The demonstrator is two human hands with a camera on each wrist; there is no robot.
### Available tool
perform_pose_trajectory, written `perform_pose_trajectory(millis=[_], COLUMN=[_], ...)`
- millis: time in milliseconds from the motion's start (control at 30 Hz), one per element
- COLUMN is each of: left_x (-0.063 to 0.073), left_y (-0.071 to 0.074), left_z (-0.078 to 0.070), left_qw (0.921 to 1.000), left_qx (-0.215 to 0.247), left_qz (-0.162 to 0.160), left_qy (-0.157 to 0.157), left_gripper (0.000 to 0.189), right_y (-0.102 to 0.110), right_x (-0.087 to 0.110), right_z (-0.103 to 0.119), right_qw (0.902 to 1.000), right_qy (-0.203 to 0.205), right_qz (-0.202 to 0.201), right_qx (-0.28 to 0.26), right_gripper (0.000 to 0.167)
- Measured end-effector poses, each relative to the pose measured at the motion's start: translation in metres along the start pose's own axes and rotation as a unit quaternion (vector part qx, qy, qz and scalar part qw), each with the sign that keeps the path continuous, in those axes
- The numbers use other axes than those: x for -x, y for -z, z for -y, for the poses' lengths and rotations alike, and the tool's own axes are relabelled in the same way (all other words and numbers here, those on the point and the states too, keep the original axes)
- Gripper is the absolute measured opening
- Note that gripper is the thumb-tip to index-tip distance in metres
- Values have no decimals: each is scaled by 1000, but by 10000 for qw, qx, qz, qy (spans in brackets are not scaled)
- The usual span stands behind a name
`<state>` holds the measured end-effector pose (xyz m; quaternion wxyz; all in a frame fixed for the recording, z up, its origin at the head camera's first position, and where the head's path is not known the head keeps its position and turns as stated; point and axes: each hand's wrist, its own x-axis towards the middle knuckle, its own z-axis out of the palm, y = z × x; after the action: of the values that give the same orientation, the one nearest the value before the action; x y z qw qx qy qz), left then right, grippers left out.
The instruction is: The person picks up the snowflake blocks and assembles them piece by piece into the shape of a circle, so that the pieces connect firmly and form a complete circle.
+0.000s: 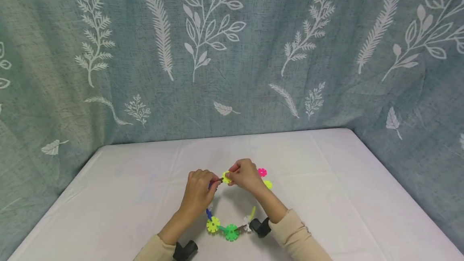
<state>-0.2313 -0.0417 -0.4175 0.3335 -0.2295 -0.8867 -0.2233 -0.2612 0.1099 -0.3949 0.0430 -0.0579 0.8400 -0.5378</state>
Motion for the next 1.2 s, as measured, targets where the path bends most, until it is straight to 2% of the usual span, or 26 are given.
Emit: perform_pose_trajectory(millis=[233,367,600,667,767,900,1000,1100,1200], left_x=[3,3,3,3,1,-2,-2,-3,-2], left_y=[-1,1,6,6,5,3,1,0,-1], left_z=[-1,-2,-5,-5,-4,-2,0,0,0], left_qw=[9997,9998,9993,9987,9978,9968,9959,9952,9950], left_qx=[161,163,-39,-108,-180,-230,-282,-340,-405], left_qz=[-155,-127,243,358,516,745,865,915,909], left_qy=[-132,-46,276,350,362,147,-28,-76,48], left_gripper=[15,13,14,18,29,40,41,37,34], right_y=[-4,-2,5,6,7,7,8,14,28], right_x=[4,3,0,-1,-2,-1,0,0,-3], right_z=[6,5,-5,-6,-7,-6,-5,-6,-12], right_qw=[9981,9986,9948,9939,9937,9939,9936,9924,9945], right_qy=[-423,-365,67,143,196,210,134,41,148], right_qz=[-18,124,924,1041,1085,1081,1116,1231,971], right_qx=[-454,-365,-425,-333,-173,-89,-100,-42,361], right_gripper=[7,8,13,15,18,23,31,35,30])
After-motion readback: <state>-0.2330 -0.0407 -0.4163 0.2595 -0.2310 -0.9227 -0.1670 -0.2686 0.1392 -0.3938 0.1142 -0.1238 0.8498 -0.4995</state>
